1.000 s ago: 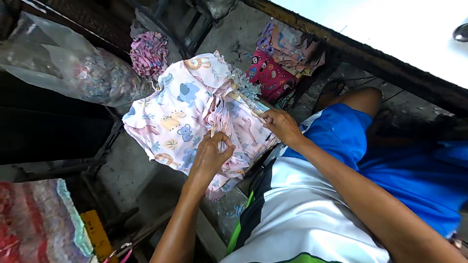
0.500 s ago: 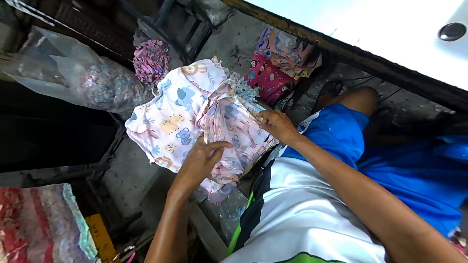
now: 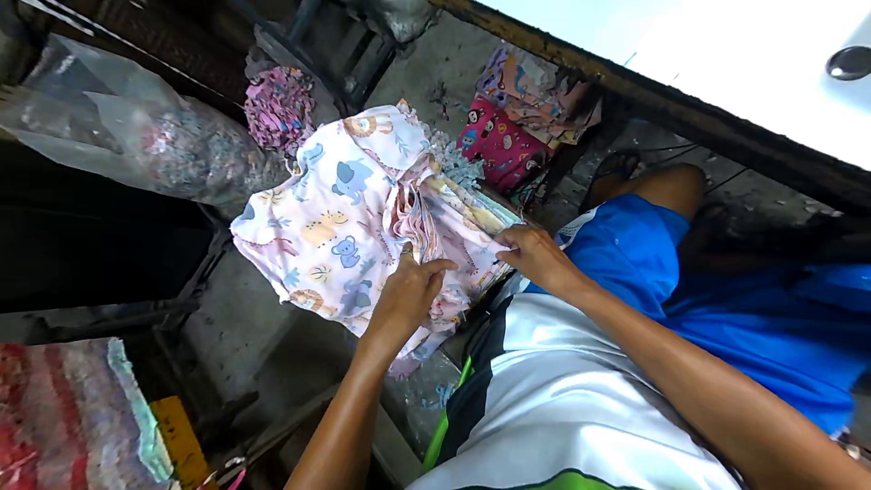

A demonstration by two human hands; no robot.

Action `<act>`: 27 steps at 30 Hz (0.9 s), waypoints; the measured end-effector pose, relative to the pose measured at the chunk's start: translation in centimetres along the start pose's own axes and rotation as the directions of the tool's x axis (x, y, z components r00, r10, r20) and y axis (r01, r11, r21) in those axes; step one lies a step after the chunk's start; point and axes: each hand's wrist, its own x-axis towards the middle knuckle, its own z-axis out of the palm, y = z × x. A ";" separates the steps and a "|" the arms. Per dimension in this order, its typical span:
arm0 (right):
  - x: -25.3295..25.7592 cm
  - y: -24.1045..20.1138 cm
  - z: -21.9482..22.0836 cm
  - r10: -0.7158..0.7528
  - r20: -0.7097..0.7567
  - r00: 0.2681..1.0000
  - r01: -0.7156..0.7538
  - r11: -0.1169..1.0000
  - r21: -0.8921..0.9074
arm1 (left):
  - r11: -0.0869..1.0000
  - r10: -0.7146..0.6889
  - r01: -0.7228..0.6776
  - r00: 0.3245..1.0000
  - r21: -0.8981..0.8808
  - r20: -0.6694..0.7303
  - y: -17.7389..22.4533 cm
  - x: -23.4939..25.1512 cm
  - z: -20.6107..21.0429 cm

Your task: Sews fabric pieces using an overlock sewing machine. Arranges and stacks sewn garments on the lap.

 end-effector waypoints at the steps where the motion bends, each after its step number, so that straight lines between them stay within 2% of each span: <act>1: -0.3 -0.3 0.1 -0.035 0.024 0.999 0.035 0.999 -0.016 | 1.000 -0.004 0.003 1.000 -0.024 -0.028 0.2 0.1 0.5; 4: -1.4 -2.2 0.4 -0.163 0.113 0.980 0.164 0.986 -0.001 | 0.997 -0.023 0.014 0.992 -0.078 -0.120 0.6 0.2 2.2; 7: -2.0 -4.3 0.7 -0.218 0.190 0.957 0.221 0.975 0.006 | 0.994 -0.081 0.069 0.986 -0.081 -0.147 1.1 0.3 2.5; 11: -1.9 -3.7 1.3 -0.193 0.232 0.953 0.184 0.981 0.062 | 0.982 -0.119 0.093 0.980 -0.163 -0.160 0.4 0.1 1.3; 15: -0.6 -1.3 0.8 -0.153 0.125 0.980 0.155 0.988 0.000 | 0.934 -0.180 0.120 0.972 -0.337 -0.151 -1.0 -0.7 -0.8; 18: 1.3 1.1 1.1 -0.126 -0.034 0.991 0.122 0.988 -0.098 | 0.896 -0.199 0.114 0.967 -0.429 -0.160 -2.0 -1.3 -1.5; 20: 2.4 1.9 1.2 -0.047 -0.063 0.997 0.037 0.988 -0.151 | 0.894 -0.205 0.110 0.963 -0.434 -0.177 -1.9 -1.4 -1.5; 22: 2.8 2.1 1.4 0.025 -0.029 0.999 -0.029 0.984 -0.174 | 0.912 -0.191 0.097 0.960 -0.397 -0.205 -1.5 -1.4 -1.2; 27: 1.5 1.9 1.6 -0.005 -0.091 0.996 -0.009 0.988 -0.153 | 0.945 -0.155 0.081 0.964 -0.316 -0.216 -0.9 -1.0 -0.7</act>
